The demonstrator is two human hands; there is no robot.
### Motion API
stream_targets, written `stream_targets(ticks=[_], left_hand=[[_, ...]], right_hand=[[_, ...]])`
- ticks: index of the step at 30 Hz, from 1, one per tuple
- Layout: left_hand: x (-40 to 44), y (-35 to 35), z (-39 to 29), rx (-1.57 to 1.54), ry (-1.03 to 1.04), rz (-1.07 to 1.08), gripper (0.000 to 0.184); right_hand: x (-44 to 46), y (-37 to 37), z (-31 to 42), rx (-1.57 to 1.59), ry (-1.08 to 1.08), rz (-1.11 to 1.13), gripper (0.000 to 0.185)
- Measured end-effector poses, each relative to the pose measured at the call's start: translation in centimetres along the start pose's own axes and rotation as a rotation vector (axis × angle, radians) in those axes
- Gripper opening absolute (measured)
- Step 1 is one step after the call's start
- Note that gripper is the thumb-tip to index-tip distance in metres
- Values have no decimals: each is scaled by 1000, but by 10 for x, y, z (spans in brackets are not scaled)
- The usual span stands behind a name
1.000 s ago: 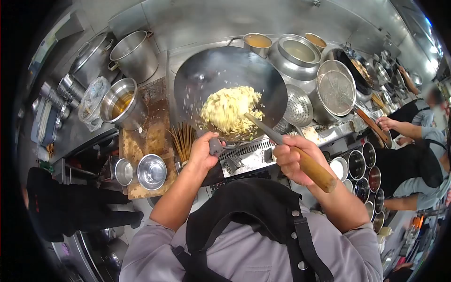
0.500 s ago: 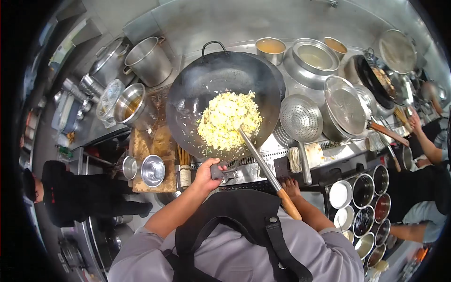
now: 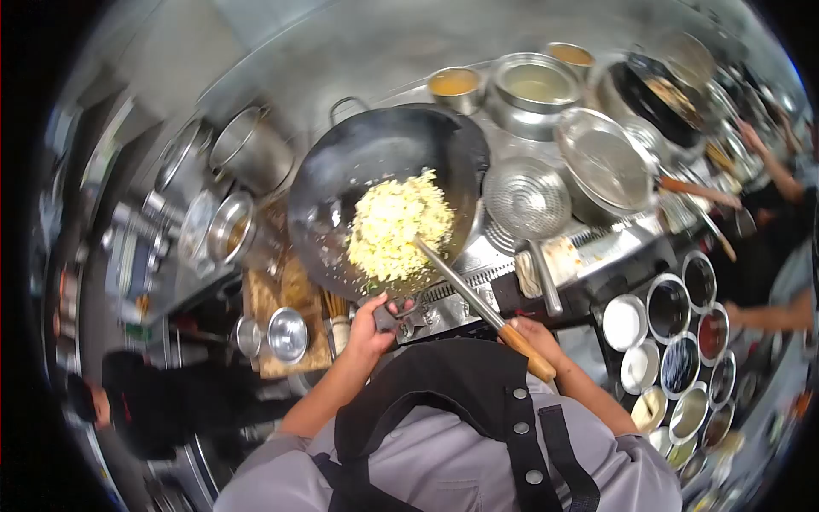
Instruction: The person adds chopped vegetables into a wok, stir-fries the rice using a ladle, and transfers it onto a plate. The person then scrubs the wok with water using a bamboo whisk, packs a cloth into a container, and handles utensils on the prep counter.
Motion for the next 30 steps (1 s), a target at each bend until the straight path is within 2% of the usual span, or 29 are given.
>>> stream_targets(ticks=[1,2,3,4,5,7,9,10,11,13,15,17,18,19,21,22,23,25,26,27,29,30], left_hand=[[2,-4,2,37,-49,27,11],[6,-14,2,-24,-58,14,11],[11,-22,1,-75,-83,0,11],[17,-26,-2,-65,-176,-2,10],[24,-30,-4,-53,-275,-4,10],[38,-41,-13,98,-361,9,10],[37,-38,-23,46,-373,115,10],[32,-32,-29,102,-329,145,10],[23,-27,-37,153,-274,175,10],[-6,-24,-42,230,-315,254,11],[-41,-27,-53,292,-354,319,11],[-70,-41,-52,272,-669,246,15],[-96,-37,-58,456,-730,354,28],[-112,-38,-54,474,-756,366,28],[-129,-44,-29,783,-789,508,44],[-137,-42,-15,794,-814,526,44],[-149,-40,2,817,-943,530,44],[-177,-46,55,863,-1198,529,43],[-192,-51,84,964,-1097,630,29],[-205,-60,108,984,-1128,647,29],[-220,-46,98,989,-1349,639,15],[-243,-53,124,1063,-1269,724,14]], right_hand=[[-14,10,33,122,-15,-41,44],[-25,21,65,386,-12,50,49],[-38,36,98,487,102,63,54],[-45,51,119,461,157,77,54],[-44,60,122,380,156,175,47],[-49,93,127,239,75,186,30],[-54,134,119,288,86,85,13],[-62,155,122,365,-33,77,13],[-66,172,121,419,-36,43,12],[-86,202,115,454,-54,-47,10],[-143,237,117,497,-65,-142,9],[-204,269,108,536,-84,-219,13],[-233,287,104,558,-114,-266,18],[-261,306,98,561,-142,-331,23],[-301,334,80,558,-170,-421,28],[-324,352,76,586,-184,-526,21],[-344,370,75,617,-199,-636,15],[-380,394,62,636,-206,-751,14],[-397,404,56,725,-213,-858,17],[-413,413,47,816,-222,-966,21],[-401,455,87,884,-191,-1142,17],[-425,456,62,963,-228,-1203,14]])
Point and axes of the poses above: each hand's wrist, its own x-axis towards the middle knuckle, its own y-axis out of the palm, z = x × y, the point moved 3 cm from there along x, towards the middle knuckle, and after that the axes turned 12 degrees about -x, right-handed, at the moved point
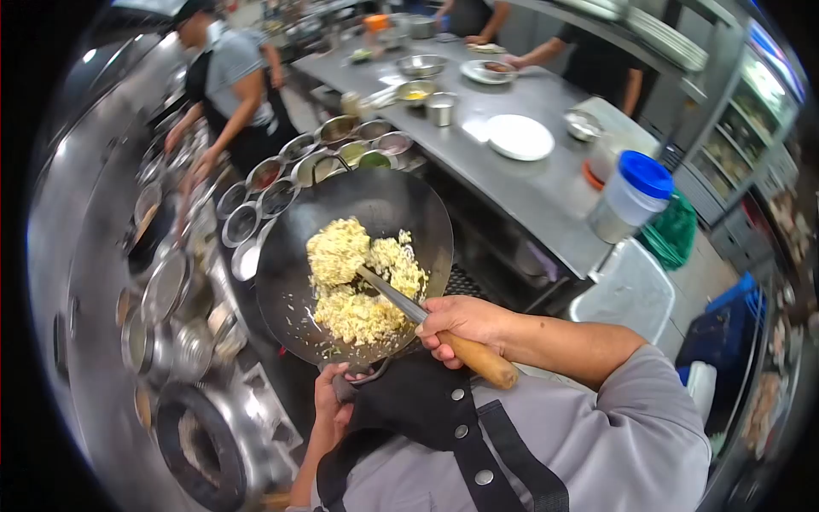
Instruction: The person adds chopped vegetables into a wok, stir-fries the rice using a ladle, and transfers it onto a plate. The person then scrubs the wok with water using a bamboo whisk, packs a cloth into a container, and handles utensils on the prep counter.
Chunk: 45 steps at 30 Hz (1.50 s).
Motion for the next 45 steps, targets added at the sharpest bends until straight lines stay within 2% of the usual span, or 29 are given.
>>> stream_targets(ticks=[3,5,8,9,12,14,15,17,18,20,21,23,26,28,33,36,38,40,41,42,43,45], left_hand=[[50,36,39,11,-196,-26,14],[61,58,47,27,-245,-39,14],[66,118,64,66,-279,-60,14],[64,133,69,88,-273,-96,14],[84,137,76,75,-262,-76,17],[87,140,76,54,-251,-90,17],[88,140,74,75,-229,-90,14],[90,136,71,91,-196,-98,13],[93,132,68,115,-168,-104,13],[89,136,69,136,-131,-122,13],[83,139,67,117,-104,-129,15],[75,138,66,98,-78,-146,18],[68,128,65,116,-103,-161,15],[66,125,61,259,6,-130,16],[75,101,36,215,-59,-118,19],[68,104,23,264,-30,-101,23],[68,98,16,321,-9,-109,26],[80,78,12,159,-167,-107,27],[86,70,9,168,-181,-107,27],[91,62,8,200,-150,-67,26],[91,63,11,225,-117,-31,25],[89,73,17,210,-132,-46,23]], right_hand=[[-54,-68,-3,358,-30,-137,11],[-88,-87,10,461,-95,-155,12],[-133,-131,33,435,-155,-259,12],[-141,-152,40,469,-149,-217,12],[-156,-204,68,359,-233,-292,12],[-151,-245,82,71,-299,-521,12],[-137,-266,80,70,-299,-510,12],[-96,-325,64,-513,-225,-813,24],[-69,-355,45,-519,-230,-802,24],[-28,-411,9,-1288,-19,-1279,55],[-12,-423,-2,-1290,-26,-1274,55],[1,-429,-10,-1208,-53,-1349,72],[1,-427,-10,-1148,-20,-1319,71],[4,-427,-12,-1134,-39,-1324,71],[0,-413,-28,-1086,-103,-1354,70],[-1,-394,-34,-1151,-80,-1473,68],[0,-389,-43,-1076,-184,-1511,65],[-1,-389,-51,-1109,-172,-1497,64],[-4,-389,-46,-1150,-183,-1493,63],[-5,-389,-43,-1084,-227,-1525,52],[-7,-396,-45,-1088,-210,-1527,52],[-12,-419,-36,-962,-327,-1589,39]])
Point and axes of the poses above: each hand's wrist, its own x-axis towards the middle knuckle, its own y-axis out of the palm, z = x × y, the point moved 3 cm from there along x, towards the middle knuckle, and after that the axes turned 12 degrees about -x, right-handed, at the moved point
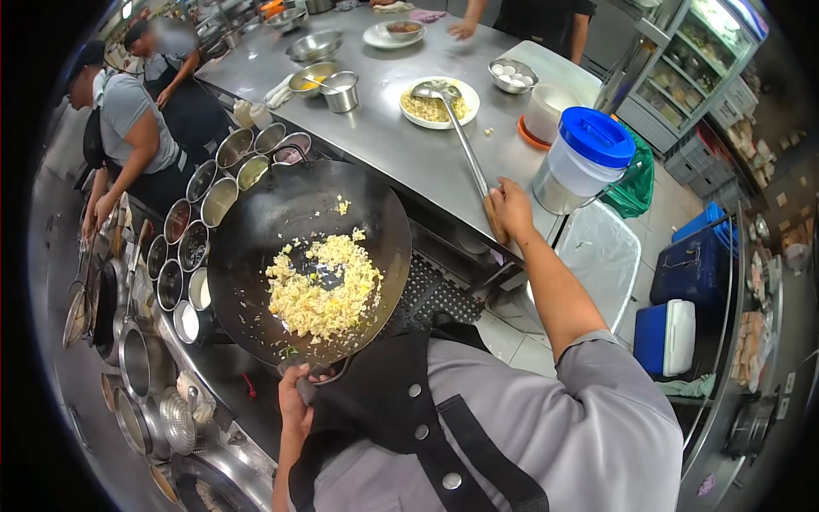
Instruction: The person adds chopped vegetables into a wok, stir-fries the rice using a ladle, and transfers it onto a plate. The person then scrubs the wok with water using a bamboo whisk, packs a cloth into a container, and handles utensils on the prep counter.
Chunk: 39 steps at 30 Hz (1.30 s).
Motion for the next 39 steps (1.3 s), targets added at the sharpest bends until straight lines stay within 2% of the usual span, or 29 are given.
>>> stream_targets(ticks=[4,8,10,13,16,18,19,23,25,26,28,29,32,33,34,36,38,39], left_hand=[[4,31,19,-132,-70,-43,21],[4,73,42,2,21,-58,19],[1,55,37,37,110,-234,17],[-4,72,50,-50,64,-243,18],[-7,76,52,-8,117,-268,21],[2,55,49,-31,165,-246,20],[1,82,63,-50,202,-225,19],[-2,94,48,94,304,-234,18],[-2,92,49,32,184,-148,27],[-5,87,51,33,175,-151,27],[3,91,52,-154,97,-73,29],[3,91,46,28,199,-110,30],[6,84,44,-48,198,-93,31],[5,84,42,-52,200,-89,31],[7,86,42,-65,186,-56,32],[10,85,42,-74,167,-20,32],[16,77,42,-152,94,-6,29],[15,78,41,-143,112,-21,20]], right_hand=[[76,12,-40,-88,25,-33,32],[170,35,-66,-197,-27,-95,32],[181,52,-43,-241,-49,-117,31],[207,67,-36,-448,-173,-96,19],[221,85,-37,-522,-261,15,18],[214,85,-30,-498,-247,-22,18],[226,72,-49,-482,-225,-52,19],[233,64,-21,-350,-129,-144,19],[235,49,2,58,-254,-415,18],[230,51,2,51,-250,-410,18],[243,45,6,182,-201,-406,21],[235,33,5,250,-111,-334,26],[154,1,11,212,-142,-189,32],[116,7,6,116,-97,23,42],[72,13,8,61,-71,143,60],[11,3,23,-86,-105,406,69],[15,8,12,-86,-72,326,69],[17,4,13,-84,-43,251,69]])
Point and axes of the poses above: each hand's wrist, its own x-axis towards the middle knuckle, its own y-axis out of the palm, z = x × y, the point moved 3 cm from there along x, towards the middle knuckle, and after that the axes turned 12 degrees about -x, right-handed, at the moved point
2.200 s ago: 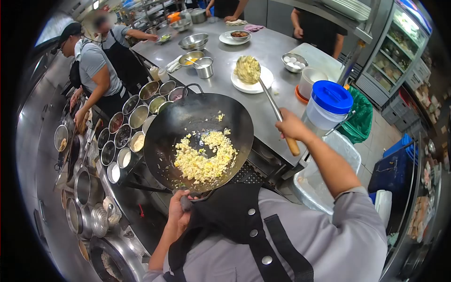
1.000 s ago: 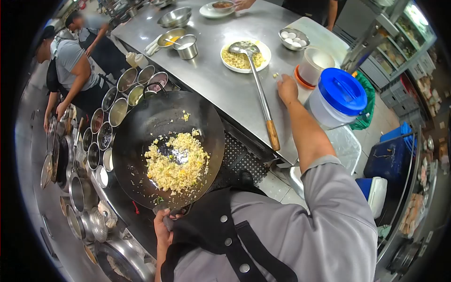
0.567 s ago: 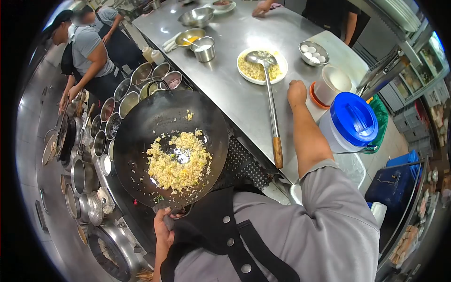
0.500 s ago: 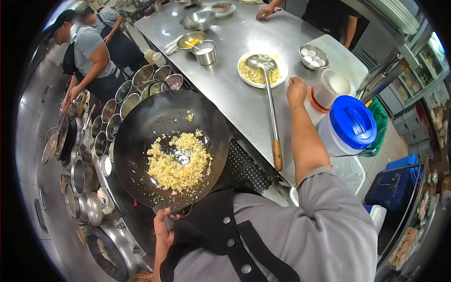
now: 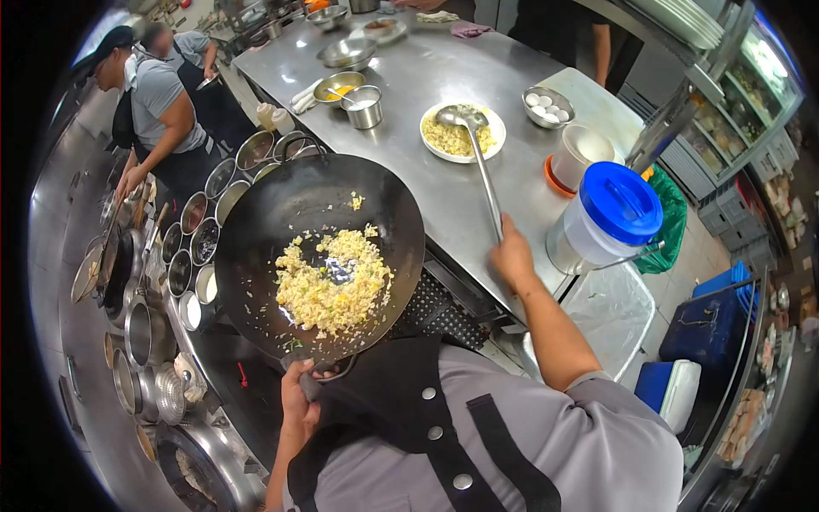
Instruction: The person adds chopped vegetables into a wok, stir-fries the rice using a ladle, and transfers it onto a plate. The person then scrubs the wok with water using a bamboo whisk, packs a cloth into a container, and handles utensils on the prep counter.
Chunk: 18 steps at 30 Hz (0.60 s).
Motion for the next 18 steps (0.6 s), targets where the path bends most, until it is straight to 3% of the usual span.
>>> stream_targets(ticks=[5,11,18], left_hand=[[16,-16,-24,39,-94,8,9],[25,0,-31,80,-184,52,17],[19,-18,-69,6,-338,149,11]], right_hand=[[-24,-36,14,165,45,-59,67],[-21,-93,61,566,148,101,62],[-257,-156,170,869,16,-48,59]])
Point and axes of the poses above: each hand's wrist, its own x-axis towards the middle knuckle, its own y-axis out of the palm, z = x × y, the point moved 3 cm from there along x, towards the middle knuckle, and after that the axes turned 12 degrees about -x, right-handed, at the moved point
